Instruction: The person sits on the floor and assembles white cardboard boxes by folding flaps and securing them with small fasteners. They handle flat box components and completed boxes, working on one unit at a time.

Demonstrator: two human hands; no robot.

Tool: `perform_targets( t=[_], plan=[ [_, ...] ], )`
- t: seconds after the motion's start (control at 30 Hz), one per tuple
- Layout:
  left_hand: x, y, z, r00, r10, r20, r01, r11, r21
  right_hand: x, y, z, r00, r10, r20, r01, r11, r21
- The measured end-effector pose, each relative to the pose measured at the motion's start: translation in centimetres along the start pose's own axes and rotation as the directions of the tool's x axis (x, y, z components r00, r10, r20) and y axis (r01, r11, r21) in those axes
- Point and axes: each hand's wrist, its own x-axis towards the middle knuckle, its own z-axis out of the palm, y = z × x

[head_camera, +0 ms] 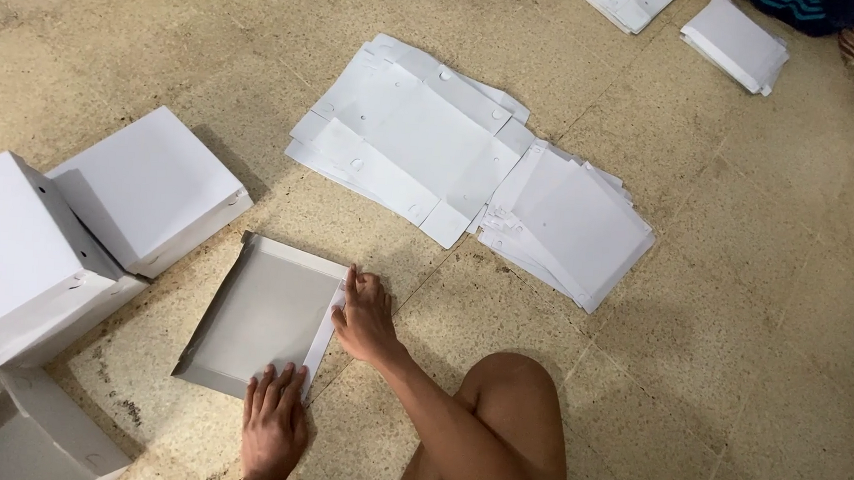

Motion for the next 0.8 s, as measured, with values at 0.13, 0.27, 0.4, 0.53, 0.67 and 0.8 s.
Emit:
perform_targets(
  t=[0.13,0.27,0.4,0.53,0.67,0.8],
  plan=[
    [0.1,0.1,0.2,1.0,-0.02,-0.011,0.02,1.0,-0.001,0.1,0.0,-0.2,1.0,-0.005,0.019,0.005,1.0,0.001],
    [0.1,0.1,0.1,1.0,-0.017,-0.013,0.017,1.0,0.012,0.2,0.3,0.4,0.999,-0.049,-0.014,0.049,0.999,-0.001],
    [0.1,0.1,-0.1,1.0,-0.001,-0.005,0.001,1.0,-0.013,0.1,0.4,0.7,0.998,-0.06,-0.025,0.059,0.998,-0.023],
    [0.2,0.3,-0.2,0.999,0.001,-0.041,-0.001,1.0,-0.005,0.1,0.2,0.4,0.998,-0.06,-0.034,0.06,0.998,-0.02],
    [0.2,0.2,-0.2,1.0,0.006,-0.029,-0.006,1.0,-0.009,-0.4,-1.2,-1.7,1.0,-0.014,0.008,0.014,1.0,-0.015],
    [-0.3,-0.3,0.2,1.0,0.008,0.023,-0.008,1.0,0.018,-0.6,-1.4,-2.2,0.997,0.009,0.082,-0.009,1.0,-0.008]
  ],
)
